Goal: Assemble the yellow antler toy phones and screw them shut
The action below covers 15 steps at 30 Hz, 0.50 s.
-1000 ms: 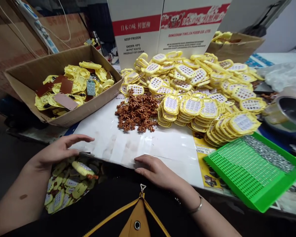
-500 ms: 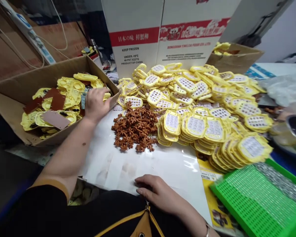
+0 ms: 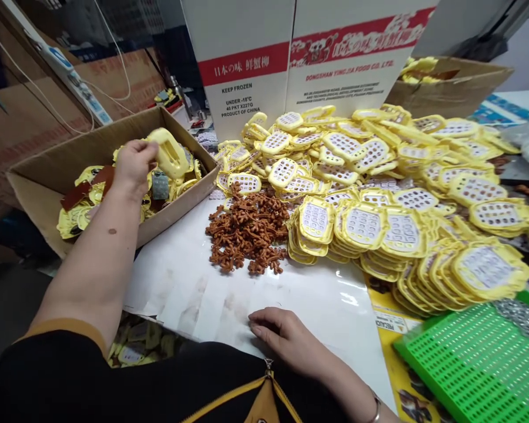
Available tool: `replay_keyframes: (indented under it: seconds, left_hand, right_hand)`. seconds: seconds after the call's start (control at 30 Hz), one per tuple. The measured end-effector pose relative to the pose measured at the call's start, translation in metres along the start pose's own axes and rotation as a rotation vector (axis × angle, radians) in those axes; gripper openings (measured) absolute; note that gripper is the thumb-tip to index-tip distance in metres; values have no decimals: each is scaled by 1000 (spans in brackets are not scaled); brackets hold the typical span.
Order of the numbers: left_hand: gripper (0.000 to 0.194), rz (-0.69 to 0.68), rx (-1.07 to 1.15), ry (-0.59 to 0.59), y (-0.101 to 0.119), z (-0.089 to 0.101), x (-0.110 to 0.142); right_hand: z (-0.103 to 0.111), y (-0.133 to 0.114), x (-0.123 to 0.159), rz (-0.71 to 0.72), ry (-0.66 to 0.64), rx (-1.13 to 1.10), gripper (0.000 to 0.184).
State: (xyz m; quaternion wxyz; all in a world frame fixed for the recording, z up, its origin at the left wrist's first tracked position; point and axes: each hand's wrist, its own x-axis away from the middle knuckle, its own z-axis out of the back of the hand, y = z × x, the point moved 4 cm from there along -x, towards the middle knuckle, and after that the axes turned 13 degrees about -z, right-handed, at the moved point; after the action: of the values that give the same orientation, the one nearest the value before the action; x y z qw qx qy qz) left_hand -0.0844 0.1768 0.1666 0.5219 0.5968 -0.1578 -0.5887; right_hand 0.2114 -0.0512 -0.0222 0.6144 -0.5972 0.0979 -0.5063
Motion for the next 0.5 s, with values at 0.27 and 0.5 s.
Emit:
replay_keyframes:
  seconds: [0.27, 0.5]
  left_hand:
    - [19, 149, 744, -149, 50, -7, 95]
    - [31, 504, 901, -204, 24, -51, 201]
  right_hand:
    - [16, -53, -15, 175, -4, -311, 50]
    - [8, -69, -37, 352, 7, -552, 43]
